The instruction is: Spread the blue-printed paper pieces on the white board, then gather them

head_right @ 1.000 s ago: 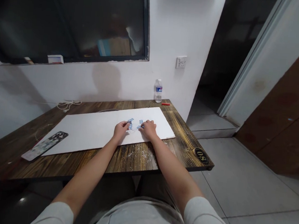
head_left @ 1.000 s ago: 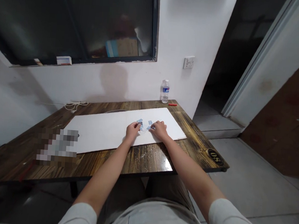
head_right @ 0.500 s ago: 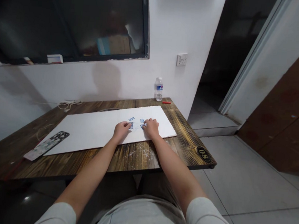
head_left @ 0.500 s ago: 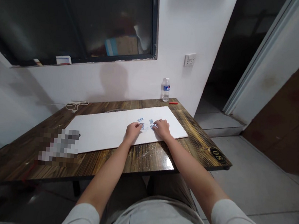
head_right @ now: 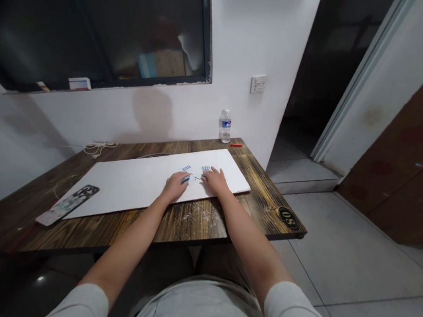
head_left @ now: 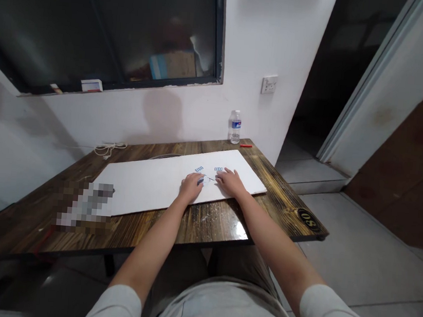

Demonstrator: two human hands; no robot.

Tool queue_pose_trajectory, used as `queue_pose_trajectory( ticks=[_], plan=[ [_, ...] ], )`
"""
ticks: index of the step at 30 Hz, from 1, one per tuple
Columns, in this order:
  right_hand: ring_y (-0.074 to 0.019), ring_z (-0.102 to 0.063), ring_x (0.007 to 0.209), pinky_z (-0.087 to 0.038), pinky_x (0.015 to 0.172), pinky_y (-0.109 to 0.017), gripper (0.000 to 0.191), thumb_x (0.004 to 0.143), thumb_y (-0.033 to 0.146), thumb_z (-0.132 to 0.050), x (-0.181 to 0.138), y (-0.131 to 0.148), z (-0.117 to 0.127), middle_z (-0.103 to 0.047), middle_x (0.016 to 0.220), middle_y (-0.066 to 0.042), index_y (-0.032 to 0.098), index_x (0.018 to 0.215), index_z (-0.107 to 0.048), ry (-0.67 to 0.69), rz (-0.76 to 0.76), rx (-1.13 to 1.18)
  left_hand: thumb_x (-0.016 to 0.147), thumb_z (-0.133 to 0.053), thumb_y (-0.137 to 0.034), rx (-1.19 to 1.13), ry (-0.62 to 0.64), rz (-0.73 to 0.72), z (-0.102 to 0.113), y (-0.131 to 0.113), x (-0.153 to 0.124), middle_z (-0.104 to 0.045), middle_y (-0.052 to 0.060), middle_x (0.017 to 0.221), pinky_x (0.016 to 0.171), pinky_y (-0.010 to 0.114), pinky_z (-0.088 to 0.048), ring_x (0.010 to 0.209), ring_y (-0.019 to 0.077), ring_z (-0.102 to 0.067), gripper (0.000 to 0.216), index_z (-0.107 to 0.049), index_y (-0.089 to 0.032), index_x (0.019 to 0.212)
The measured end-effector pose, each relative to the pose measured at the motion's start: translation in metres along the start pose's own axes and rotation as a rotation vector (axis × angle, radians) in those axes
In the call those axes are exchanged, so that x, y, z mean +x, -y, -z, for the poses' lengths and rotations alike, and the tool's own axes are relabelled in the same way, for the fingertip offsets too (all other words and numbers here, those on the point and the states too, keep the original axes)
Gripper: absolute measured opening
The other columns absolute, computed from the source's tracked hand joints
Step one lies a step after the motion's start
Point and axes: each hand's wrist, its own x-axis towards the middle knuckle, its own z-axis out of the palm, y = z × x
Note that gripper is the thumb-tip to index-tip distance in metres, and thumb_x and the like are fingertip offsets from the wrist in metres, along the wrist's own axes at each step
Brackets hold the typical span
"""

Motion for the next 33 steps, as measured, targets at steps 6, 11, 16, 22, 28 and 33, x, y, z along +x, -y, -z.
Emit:
queue_pose_trajectory(
  ticks=[6,11,16,22,28,33],
  plan=[
    [-0.0339,-0.027,0.143,-0.015,0.11,-0.066,0.042,0.099,0.045,-0.038,0.001,-0.004,-0.006,-0.042,0.152,-0.006,0.03,0.136,-0.052,0.092,-0.025,-0.01,0.09,-0.053,-0.033,0.015,0.129,-0.163,0.005,-0.009,-0.003,-0.066,0.004,0.125,0.1,0.038,-0.04,0.122,0.0241,-0.055,0.024,-0.074,-0.028,0.102],
    [-0.0322,-0.022,0.145,-0.013,0.112,-0.064,0.048,0.099,0.047,-0.037,0.001,-0.006,-0.004,-0.039,0.153,-0.011,0.023,0.139,-0.049,0.037,-0.102,-0.01,0.09,-0.048,-0.036,0.027,0.085,-0.105,0.014,-0.016,-0.004,-0.074,0.008,0.097,0.092,0.036,-0.042,0.097,0.0236,-0.063,0.031,-0.075,-0.023,0.082],
    [-0.0363,-0.027,0.142,-0.014,0.108,-0.07,0.044,0.098,0.048,-0.038,-0.001,-0.01,-0.002,-0.042,0.151,-0.007,0.03,0.134,-0.054,0.089,-0.15,-0.02,0.088,-0.052,-0.035,0.007,0.068,-0.127,0.009,-0.014,-0.004,-0.073,0.006,0.107,0.094,0.035,-0.042,0.104,0.0239,-0.062,0.026,-0.075,-0.025,0.093],
    [-0.0408,-0.019,0.144,-0.008,0.106,-0.074,0.047,0.094,0.059,-0.041,-0.002,-0.011,0.0,-0.037,0.154,-0.006,0.04,0.135,-0.054,0.17,-0.141,0.023,0.087,-0.055,-0.052,0.077,0.103,-0.062,-0.003,-0.006,-0.005,-0.052,0.011,0.143,0.106,0.049,-0.033,0.133,0.0343,-0.044,0.047,-0.063,-0.025,0.124],
    [-0.0379,-0.016,0.146,-0.005,0.108,-0.072,0.042,0.094,0.057,-0.043,-0.002,-0.01,0.003,-0.039,0.154,-0.002,0.041,0.13,-0.059,0.16,-0.066,0.066,0.091,-0.047,-0.054,0.038,0.207,-0.192,0.0,-0.006,-0.004,-0.042,0.003,0.152,0.111,0.055,-0.024,0.143,0.0325,-0.029,0.047,-0.054,-0.037,0.135],
    [-0.034,-0.025,0.144,-0.01,0.107,-0.072,0.039,0.101,0.036,-0.032,-0.005,-0.013,0.008,-0.047,0.148,-0.001,0.034,0.122,-0.065,0.09,-0.164,0.044,0.093,-0.049,-0.042,0.001,0.227,-0.314,0.006,-0.01,-0.003,-0.062,0.002,0.133,0.11,0.041,-0.032,0.131,0.0248,-0.048,0.032,-0.07,-0.031,0.113]
  ],
)
